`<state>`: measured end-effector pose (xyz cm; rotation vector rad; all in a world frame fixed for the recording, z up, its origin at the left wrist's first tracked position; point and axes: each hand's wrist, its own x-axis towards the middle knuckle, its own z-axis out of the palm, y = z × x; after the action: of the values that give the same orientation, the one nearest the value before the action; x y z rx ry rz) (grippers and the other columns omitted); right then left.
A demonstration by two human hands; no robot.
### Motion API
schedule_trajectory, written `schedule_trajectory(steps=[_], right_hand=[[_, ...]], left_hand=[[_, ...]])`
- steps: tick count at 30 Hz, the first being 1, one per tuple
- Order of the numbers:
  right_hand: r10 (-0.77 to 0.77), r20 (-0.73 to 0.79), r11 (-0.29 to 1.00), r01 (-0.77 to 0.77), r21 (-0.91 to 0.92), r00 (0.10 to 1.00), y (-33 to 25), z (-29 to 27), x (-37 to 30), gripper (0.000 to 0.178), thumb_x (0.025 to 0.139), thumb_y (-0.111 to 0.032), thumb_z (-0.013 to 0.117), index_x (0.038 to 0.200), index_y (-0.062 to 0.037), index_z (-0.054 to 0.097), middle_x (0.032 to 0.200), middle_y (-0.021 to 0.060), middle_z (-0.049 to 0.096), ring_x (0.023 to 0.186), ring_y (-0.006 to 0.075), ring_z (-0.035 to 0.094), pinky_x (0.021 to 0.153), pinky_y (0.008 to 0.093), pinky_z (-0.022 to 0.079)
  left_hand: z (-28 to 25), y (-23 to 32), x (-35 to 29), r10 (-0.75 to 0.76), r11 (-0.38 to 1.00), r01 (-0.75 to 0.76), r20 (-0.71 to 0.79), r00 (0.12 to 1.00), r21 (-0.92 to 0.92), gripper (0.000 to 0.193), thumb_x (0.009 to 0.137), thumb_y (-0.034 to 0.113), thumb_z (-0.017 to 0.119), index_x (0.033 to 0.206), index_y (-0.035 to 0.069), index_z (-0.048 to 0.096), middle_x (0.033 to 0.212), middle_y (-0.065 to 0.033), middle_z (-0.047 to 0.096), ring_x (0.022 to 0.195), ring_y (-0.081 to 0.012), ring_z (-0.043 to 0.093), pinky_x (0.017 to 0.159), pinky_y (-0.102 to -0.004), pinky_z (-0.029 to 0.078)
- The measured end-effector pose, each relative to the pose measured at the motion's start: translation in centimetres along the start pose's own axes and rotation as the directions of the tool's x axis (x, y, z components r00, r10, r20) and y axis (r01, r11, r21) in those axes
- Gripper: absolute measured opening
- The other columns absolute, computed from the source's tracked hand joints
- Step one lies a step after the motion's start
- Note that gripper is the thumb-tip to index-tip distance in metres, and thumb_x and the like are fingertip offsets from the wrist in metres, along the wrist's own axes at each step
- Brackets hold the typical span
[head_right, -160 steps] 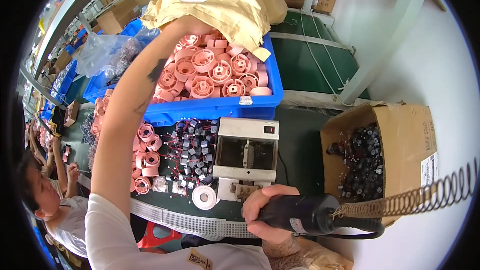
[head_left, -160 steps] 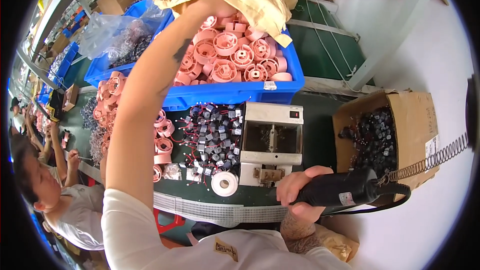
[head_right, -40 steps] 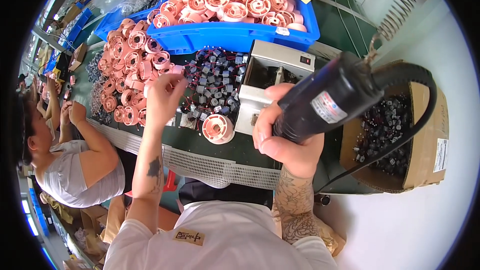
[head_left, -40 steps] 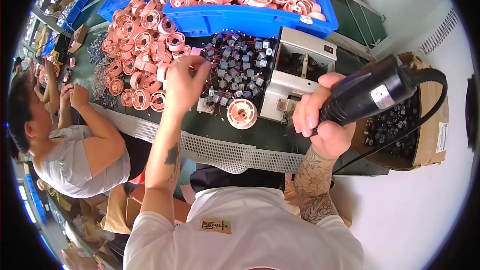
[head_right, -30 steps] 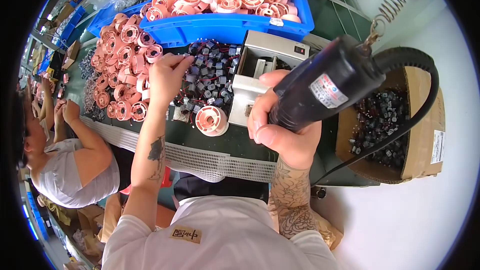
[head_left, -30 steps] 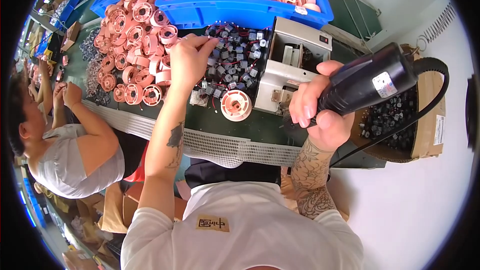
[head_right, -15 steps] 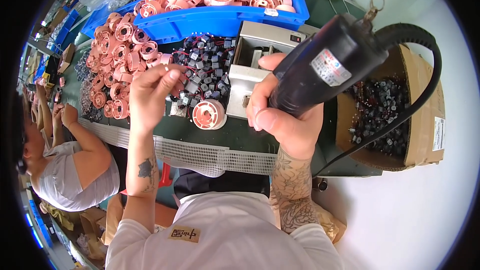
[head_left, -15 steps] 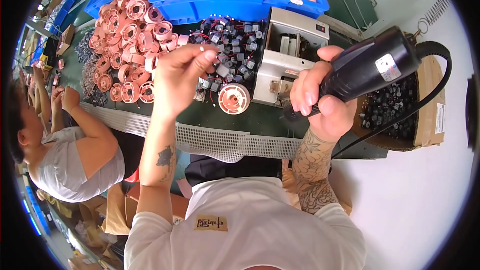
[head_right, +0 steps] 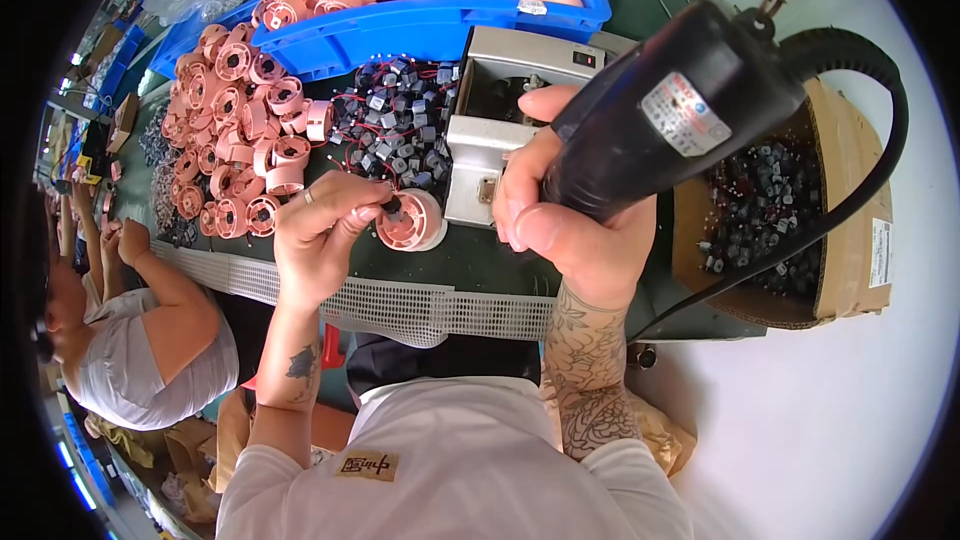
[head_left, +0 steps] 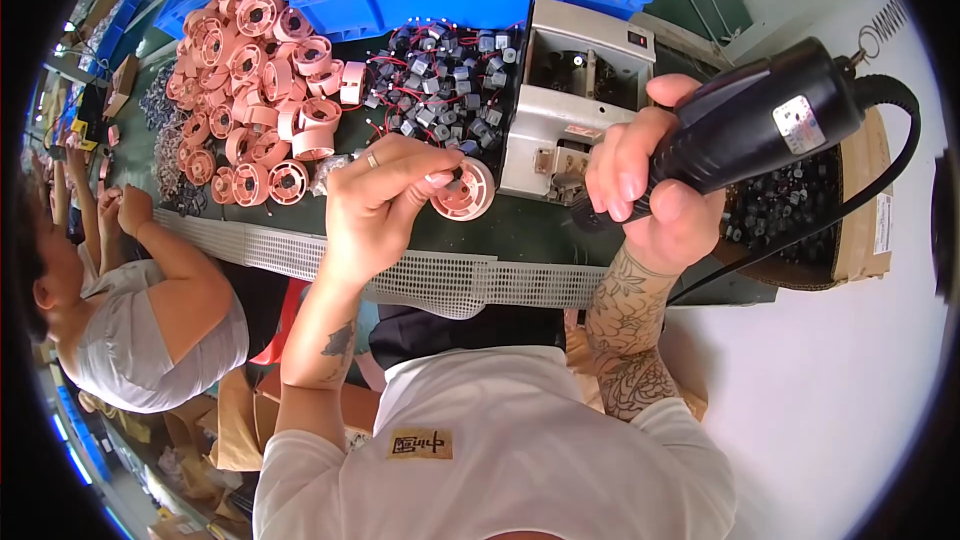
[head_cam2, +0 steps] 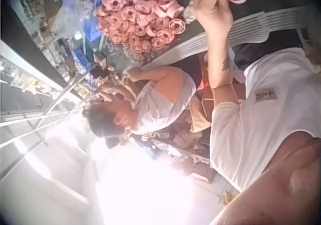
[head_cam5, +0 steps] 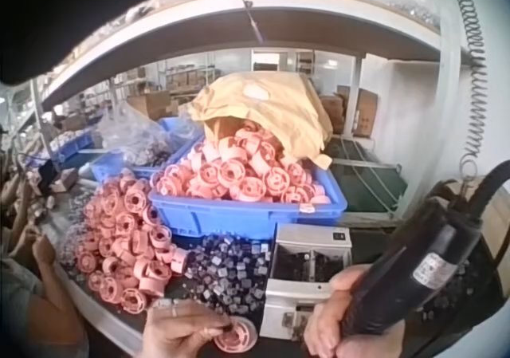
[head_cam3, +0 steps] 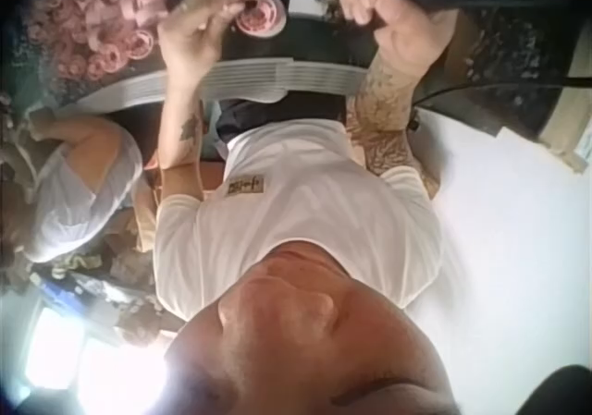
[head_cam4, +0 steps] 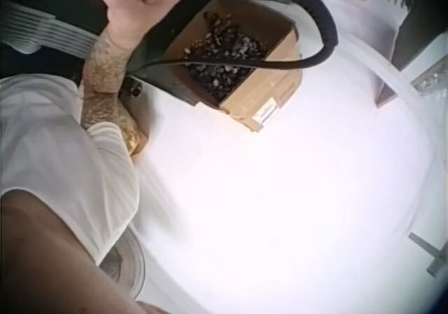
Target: The person assembles plastic electronic housings with internal components using an electric screwdriver.
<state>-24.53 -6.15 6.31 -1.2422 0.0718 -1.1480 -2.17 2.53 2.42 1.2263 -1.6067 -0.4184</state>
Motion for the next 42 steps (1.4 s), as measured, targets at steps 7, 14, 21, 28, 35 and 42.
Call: schedule_trajectory(steps=[7,14,21,28,35,42], right_hand=[[-0.006,-0.019,1.000,0.005,-0.020,1.000,-0.1,-0.4,-0.1,0.072,0.082,-0.027,0.070,0.135,0.0020,0.032,0.072,0.0033,0.051,0.055,0.0142,0.049,0.048,0.0282,0.041],[-0.036,-0.037,0.998,0.034,-0.050,0.999,-0.3,-0.7,-0.8,0.070,0.083,-0.026,0.069,0.135,0.0006,0.031,0.072,0.0036,0.051,0.055,0.0144,0.049,0.049,0.0290,0.042],[-0.217,-0.148,0.947,0.171,-0.271,0.965,0.1,0.4,-1.2,0.060,0.082,-0.011,0.062,0.132,0.0015,0.031,0.073,0.0068,0.052,0.055,0.0161,0.048,0.051,0.0320,0.044],[-0.214,-0.177,0.867,0.103,-0.487,0.961,1.1,0.2,-1.2,0.055,0.075,0.000,0.055,0.126,0.0048,0.034,0.070,0.0087,0.051,0.054,0.0161,0.049,0.052,0.0328,0.046],[-0.219,-0.193,0.873,0.104,-0.477,0.956,1.8,0.1,-1.1,0.052,0.076,0.001,0.055,0.124,0.0050,0.036,0.070,0.0091,0.051,0.054,0.0161,0.050,0.051,0.0324,0.047],[-0.185,-0.210,0.878,0.066,-0.475,0.960,2.0,0.1,-1.3,0.052,0.076,0.000,0.056,0.124,0.0038,0.035,0.070,0.0088,0.050,0.054,0.0164,0.049,0.050,0.0326,0.045]], left_hand=[[0.7,0.0,-1.5,0.114,0.986,-0.117,0.025,0.993,0.116,0.027,0.069,-0.008,0.068,0.094,0.000,0.069,0.090,-0.0115,0.067,0.083,-0.0269,0.065,0.074,-0.0347,0.053],[2.3,-1.0,-3.9,0.265,0.944,-0.262,0.011,0.964,0.202,0.027,0.068,-0.009,0.065,0.092,0.001,0.070,0.095,-0.0088,0.067,0.095,-0.0289,0.064,0.082,-0.0407,0.051],[1.9,-1.2,-3.8,0.203,0.953,-0.193,-0.017,0.979,0.232,0.030,0.064,-0.007,0.065,0.092,0.002,0.070,0.090,-0.0080,0.065,0.089,-0.0267,0.060,0.085,-0.0428,0.047],[1.9,0.2,-2.7,0.175,0.940,-0.183,0.054,0.983,0.288,0.033,0.067,-0.004,0.068,0.100,0.001,0.066,0.101,-0.0095,0.062,0.092,-0.0282,0.057,0.083,-0.0403,0.046],[3.2,-0.8,-3.3,-0.092,0.936,0.096,-0.027,0.995,0.339,0.062,0.065,0.012,0.081,0.120,0.004,0.054,0.112,-0.0116,0.058,0.104,-0.0324,0.052,0.087,-0.0404,0.044],[-0.9,-2.0,-0.9,-0.187,0.958,0.243,0.308,0.933,-0.154,0.079,0.068,-0.002,0.076,0.137,0.003,0.040,0.129,-0.0132,0.056,0.117,-0.0251,0.054,0.100,-0.0368,0.041]])
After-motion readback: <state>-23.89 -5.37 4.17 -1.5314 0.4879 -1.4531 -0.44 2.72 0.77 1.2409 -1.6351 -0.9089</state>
